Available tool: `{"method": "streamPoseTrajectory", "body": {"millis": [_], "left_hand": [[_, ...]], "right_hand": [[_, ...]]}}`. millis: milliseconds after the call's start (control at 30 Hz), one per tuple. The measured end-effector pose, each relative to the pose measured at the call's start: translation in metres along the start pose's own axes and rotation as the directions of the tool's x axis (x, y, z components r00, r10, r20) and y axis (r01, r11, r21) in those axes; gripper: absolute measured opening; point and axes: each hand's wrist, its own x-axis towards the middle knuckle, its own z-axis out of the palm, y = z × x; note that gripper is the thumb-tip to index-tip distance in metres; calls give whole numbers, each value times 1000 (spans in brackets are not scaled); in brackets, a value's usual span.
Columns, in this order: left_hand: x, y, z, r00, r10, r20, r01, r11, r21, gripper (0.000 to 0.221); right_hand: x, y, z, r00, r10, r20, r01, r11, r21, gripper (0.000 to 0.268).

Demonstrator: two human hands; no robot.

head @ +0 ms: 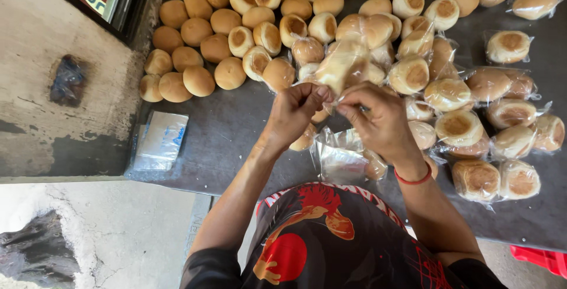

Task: The person puts bread rolls into plastic bags by hand. They pick up a bread roll from a pile on the table and slide it into an individual clear plastic bag.

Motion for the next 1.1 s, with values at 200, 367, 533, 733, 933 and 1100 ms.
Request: {"method": "streamPoseTrajectory", "body": {"millis": [200,367,533,733,933,1100], "left_hand": [[-7,-11,0,996,63,65,-75,973,217,26],[-17,12,2,972,58,227,-116,962,248,20],[-24,26,15,932,346,104,-352,803,481,13],[-23,23,9,647,743,169,-593,352,725,30],[-9,2,5,906,397,-146,-295,840,456,17],[-6,-11,8,964,225,-142,-232,972,-34,17]], "right_hand": [[0,-8,1,994,-21,108,38,986,-164,11],[1,4,2,999,-8,32,10,997,-70,14],[-3,13,3,999,44,-32,-41,996,76,11],[-6,28,2,887,447,118,-402,621,673,6],[0,28,17,988,125,88,-148,924,352,18],[1,9,16,992,-43,-122,40,999,-23,26]]}}
